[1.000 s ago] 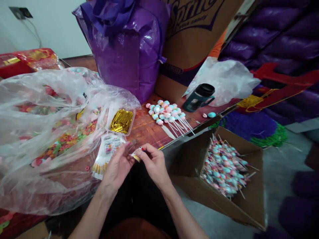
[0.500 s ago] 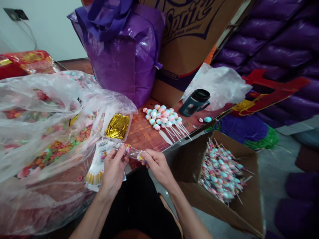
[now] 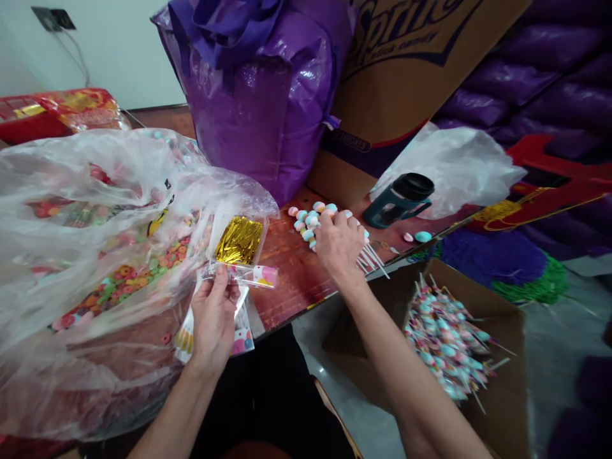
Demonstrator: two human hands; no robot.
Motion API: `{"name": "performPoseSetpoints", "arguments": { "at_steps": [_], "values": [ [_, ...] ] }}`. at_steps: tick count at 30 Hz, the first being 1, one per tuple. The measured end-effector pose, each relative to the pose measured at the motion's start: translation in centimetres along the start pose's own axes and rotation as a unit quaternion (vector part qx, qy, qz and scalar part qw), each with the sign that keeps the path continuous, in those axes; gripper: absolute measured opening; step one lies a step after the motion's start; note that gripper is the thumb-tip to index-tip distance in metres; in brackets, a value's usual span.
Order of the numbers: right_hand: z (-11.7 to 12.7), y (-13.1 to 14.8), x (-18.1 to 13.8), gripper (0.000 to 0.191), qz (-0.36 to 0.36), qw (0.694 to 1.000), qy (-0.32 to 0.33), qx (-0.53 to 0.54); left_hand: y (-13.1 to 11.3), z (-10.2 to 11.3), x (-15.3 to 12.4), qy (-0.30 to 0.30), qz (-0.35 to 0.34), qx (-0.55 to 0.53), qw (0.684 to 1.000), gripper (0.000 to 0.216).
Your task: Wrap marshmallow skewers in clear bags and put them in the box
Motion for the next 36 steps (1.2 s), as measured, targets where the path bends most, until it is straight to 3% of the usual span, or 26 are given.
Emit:
{"name": "performPoseSetpoints", "arguments": {
  "at_steps": [3,7,13,18,23,36],
  "values": [
    [-1.3,-0.9,0.0,0.02,0.032,0.998,0.036,-0.042,-0.1,0.4,0.2,0.002,0.015,-0.005,1.0,0.045],
    [-1.9,-0.9,-0.6,0.022,0.032,0.998,0.016,-0.046,0.0,0.7,0.3,0.007,0.016,0.001,1.0,0.045],
    [-0.5,-0.7,-2.6,0.022,-0.04,0.994,-0.042,0.096,-0.1,0.9,0.7,-0.009,0.025,-0.001,1.0,0.045],
    [3.4,0.4,-8.2,0.017,-0.072,0.924,-0.063,0.37,-0.2,1.0,0.9,-0.021,0.028,-0.019,0.999,0.037],
    [6.5,1.4,-12.3,0.017,-0.093,0.88,-0.03,0.466,-0.1,0.8,0.6,-0.017,0.026,-0.008,0.999,0.033],
    [7.4,-0.1,-14.2,0.013,-0.069,0.904,-0.038,0.421,0.6,1.2,0.1,0.038,-0.003,0.025,0.999,0.043]
  ]
}}
Point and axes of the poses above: each hand's wrist, its own x-axis towards the middle knuckle, its own z-axis out of the back of the hand, y = z × x, the point moved 1 cm from there along x, towards the middle knuckle, and after that the axes turned 4 degrees about z, right-handed, at the moved point
